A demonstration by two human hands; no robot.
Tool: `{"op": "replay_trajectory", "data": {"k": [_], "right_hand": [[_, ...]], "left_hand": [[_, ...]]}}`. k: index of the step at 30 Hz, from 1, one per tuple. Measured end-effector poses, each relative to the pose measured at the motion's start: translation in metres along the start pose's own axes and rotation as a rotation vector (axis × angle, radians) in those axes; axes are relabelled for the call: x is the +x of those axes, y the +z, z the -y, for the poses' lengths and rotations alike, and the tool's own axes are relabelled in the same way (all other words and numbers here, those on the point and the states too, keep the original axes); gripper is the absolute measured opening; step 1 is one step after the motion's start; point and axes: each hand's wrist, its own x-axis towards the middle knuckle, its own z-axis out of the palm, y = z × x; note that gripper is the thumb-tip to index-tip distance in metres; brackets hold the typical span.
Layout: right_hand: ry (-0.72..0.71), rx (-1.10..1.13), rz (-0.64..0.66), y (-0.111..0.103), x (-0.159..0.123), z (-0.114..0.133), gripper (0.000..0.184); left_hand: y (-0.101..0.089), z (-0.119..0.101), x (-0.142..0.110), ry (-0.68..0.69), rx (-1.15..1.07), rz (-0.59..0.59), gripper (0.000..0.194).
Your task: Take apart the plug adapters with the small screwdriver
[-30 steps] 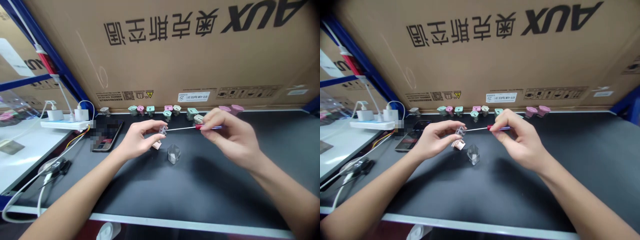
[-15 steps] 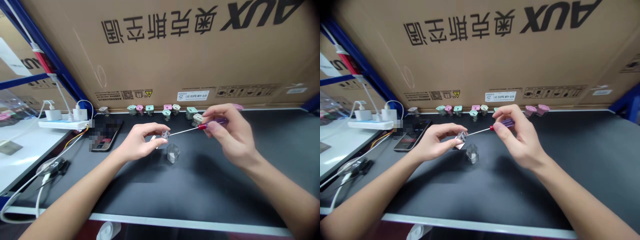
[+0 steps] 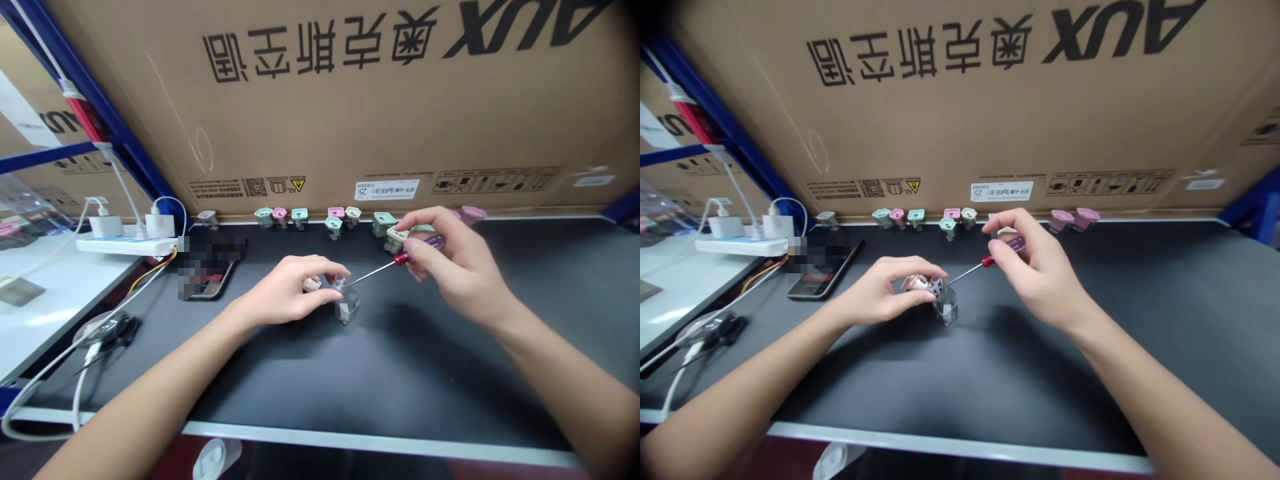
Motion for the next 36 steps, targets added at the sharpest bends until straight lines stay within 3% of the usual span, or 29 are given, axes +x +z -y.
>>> {"op": "replay_trajectory", "data": {"k": [3, 7, 13, 22, 36], "right_hand": [[-0.041, 0.066, 0.079, 0.0031, -0.0016, 0.0002, 0.019], [-0.059, -0.038, 0.102, 0.0065, -0.0034, -0.0014, 0.016], [-0.176, 0.016, -0.112, 0.0054, -0.0031, -0.005, 0.008], [-0.251, 0.113, -0.262, 0.0093, -0.0056, -0.0004, 0.01], [-0.25, 0.103, -0.214, 0.0092, -0.0049, -0.0013, 0.009]], "left_hand": [[-0.0001, -0.0027, -0.0002, -0.002, -0.021, -0.011, 0.032], [-0.0009, -0.0032, 0.0004, -0.006, -0.03, -0.051, 0.031], [0.0004, 0.0036, 0.0008, -0.062, -0.12, -0.12, 0.031], [0.0051, 0.0036, 0.0036, -0.207, -0.62, -0.204, 0.037], [0.0054, 0.0038, 0.0027, -0.213, -0.573, -0.195, 0.036]]}}
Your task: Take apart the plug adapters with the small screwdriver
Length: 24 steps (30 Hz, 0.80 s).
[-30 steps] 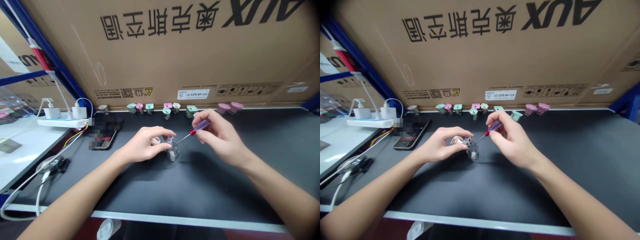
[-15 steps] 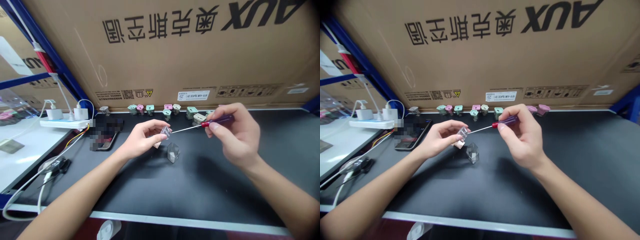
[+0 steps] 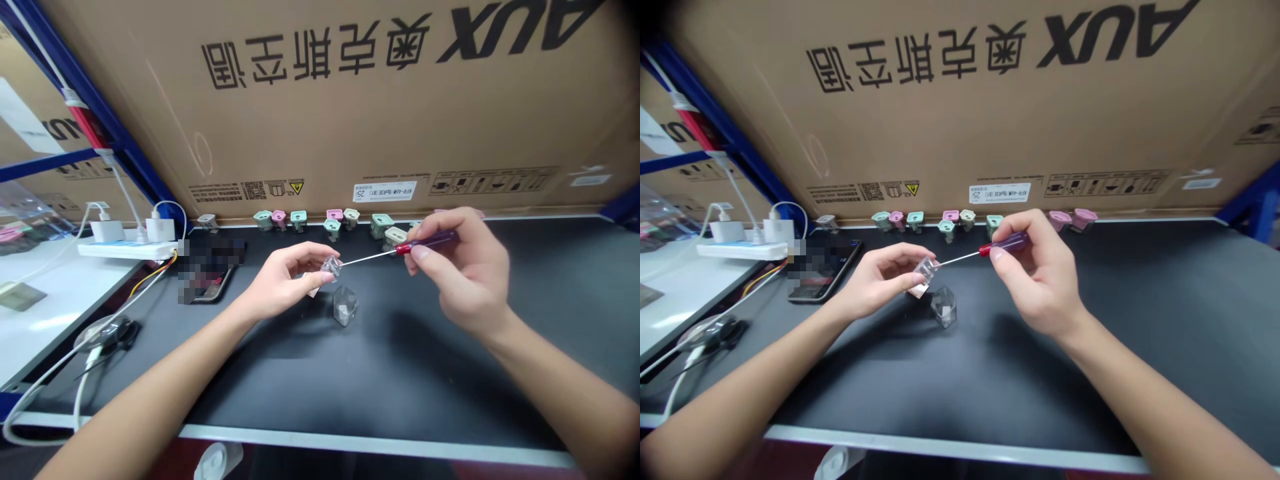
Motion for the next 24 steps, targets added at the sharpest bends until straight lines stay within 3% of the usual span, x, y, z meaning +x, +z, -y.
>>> {"op": "replay_trajectory", "data": {"k": [24], "right_hand": [[0.005, -0.017, -0.011, -0.0004, 0.0004, 0.0006, 0.008]], "left_hand": [[-0.0001, -0.003, 0.0004, 0.013, -0.015, -0.007, 0.036]]}}
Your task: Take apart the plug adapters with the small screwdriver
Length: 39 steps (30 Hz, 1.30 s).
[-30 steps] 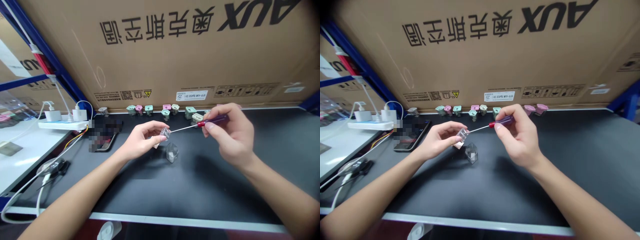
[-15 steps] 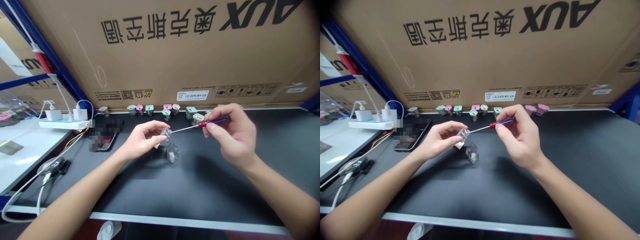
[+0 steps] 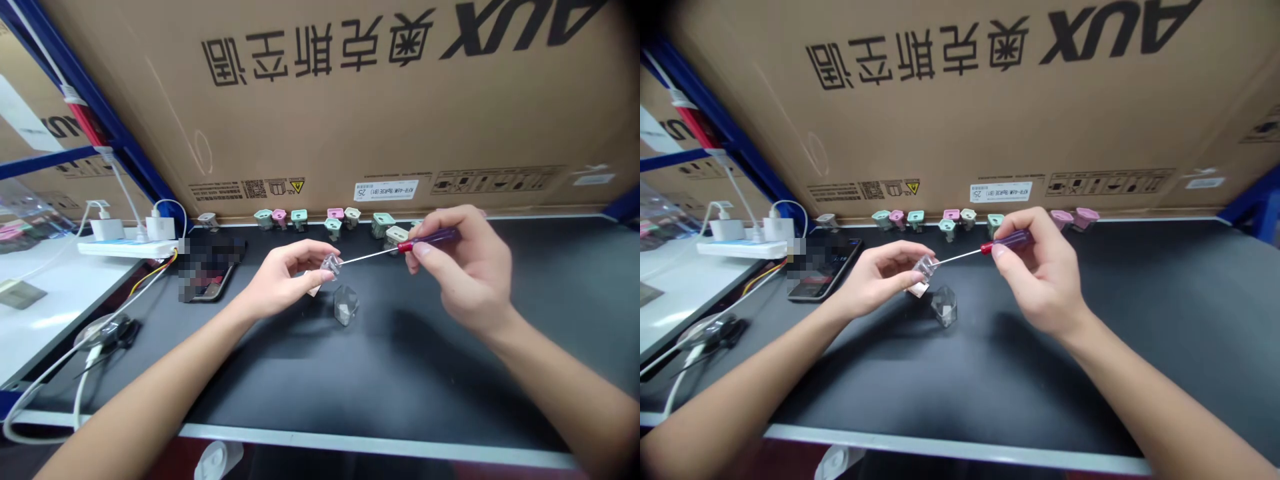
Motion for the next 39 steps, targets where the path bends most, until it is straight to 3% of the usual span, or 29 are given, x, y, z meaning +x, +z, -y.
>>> {"op": "replay_trajectory", "data": {"k": [12, 18, 21, 24, 28, 34, 39], "right_hand": [[0.013, -0.017, 0.004, -0.001, 0.002, -0.002, 0.009], [-0.004, -0.149, 0.034, -0.003, 0.002, 0.0, 0.015], [-0.009, -0.106, 0.117, -0.008, 0.004, 0.004, 0.007], [0.036, -0.094, 0.206, -0.011, 0.005, 0.008, 0.014], [0.169, -0.233, 0.228, -0.017, 0.012, 0.012, 0.017], [0.279, 0.031, 0.416, -0.029, 0.015, 0.004, 0.017], [0.322, 0.184, 0.286, -0.024, -0.005, -0.013, 0.011]], "left_hand": [[-0.001, -0.003, -0.001, 0.008, -0.021, 0.008, 0.035], [-0.004, 0.001, -0.002, 0.082, 0.168, 0.023, 0.033], [-0.005, 0.003, -0.002, 0.11, 0.261, 0.049, 0.032], [-0.007, 0.005, -0.002, 0.111, 0.315, 0.06, 0.032], [-0.008, 0.005, -0.002, 0.099, 0.356, 0.066, 0.032], [-0.006, -0.002, -0.002, 0.125, 0.459, 0.101, 0.03], [-0.002, -0.004, -0.002, 0.149, 0.565, 0.144, 0.03]]}}
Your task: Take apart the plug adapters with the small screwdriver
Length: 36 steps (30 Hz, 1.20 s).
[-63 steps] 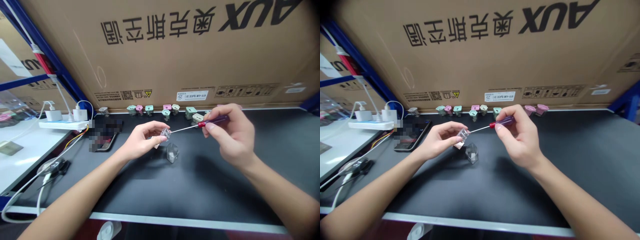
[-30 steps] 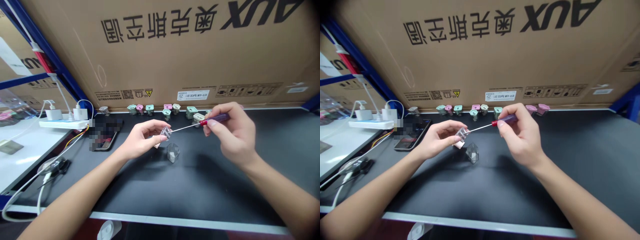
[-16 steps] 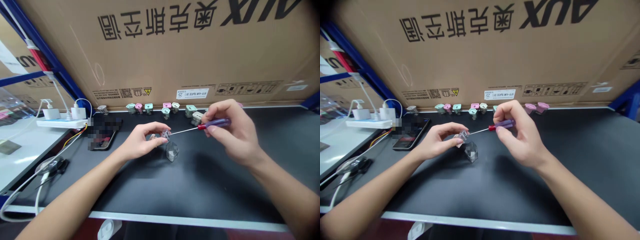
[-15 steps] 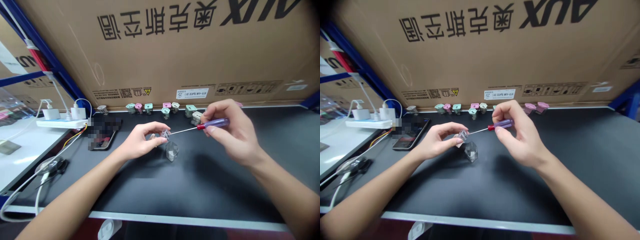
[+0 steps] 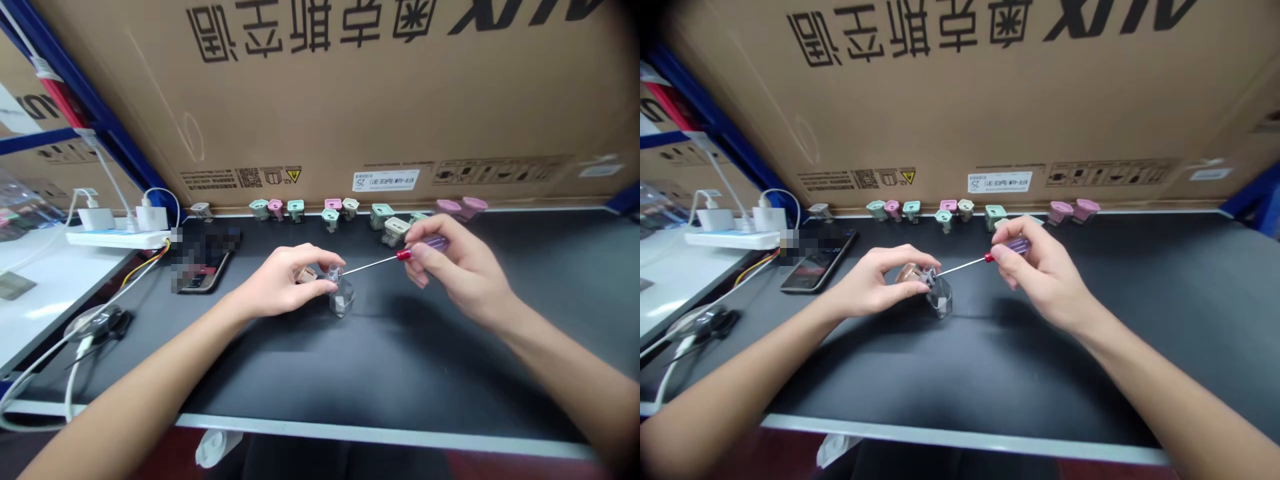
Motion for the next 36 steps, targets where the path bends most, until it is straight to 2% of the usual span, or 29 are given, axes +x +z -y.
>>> {"op": "replay_trajectory", "data": {"k": [3, 7, 12, 15, 19, 23, 31, 36], "right_hand": [[-0.002, 0.029, -0.019, 0.006, -0.005, -0.007, 0.009], [-0.032, -0.028, -0.04, 0.008, -0.008, -0.006, 0.015], [0.011, -0.03, -0.09, 0.006, -0.01, -0.008, 0.01], [-0.016, -0.024, -0.068, 0.008, -0.012, -0.011, 0.011], [0.005, -0.142, -0.018, 0.016, -0.015, -0.014, 0.009], [-0.009, -0.204, -0.035, 0.019, -0.015, -0.016, 0.011], [-0.106, -0.187, -0.143, 0.009, -0.016, -0.011, 0.01], [-0.165, -0.176, -0.256, 0.01, -0.02, -0.005, 0.013]], "left_hand": [[0.001, 0.002, 0.0, 0.036, 0.026, 0.014, 0.03], [0.001, 0.004, -0.001, 0.084, 0.051, 0.032, 0.031], [0.003, 0.004, -0.001, 0.151, 0.069, 0.063, 0.031], [0.004, 0.003, -0.001, 0.166, 0.059, 0.07, 0.032], [0.005, 0.001, -0.001, 0.173, 0.036, 0.062, 0.034], [0.004, 0.001, -0.002, 0.147, 0.027, 0.037, 0.036], [0.001, 0.001, 0.0, 0.013, -0.025, 0.011, 0.033], [0.002, 0.001, -0.002, -0.057, -0.151, -0.009, 0.032]]}}
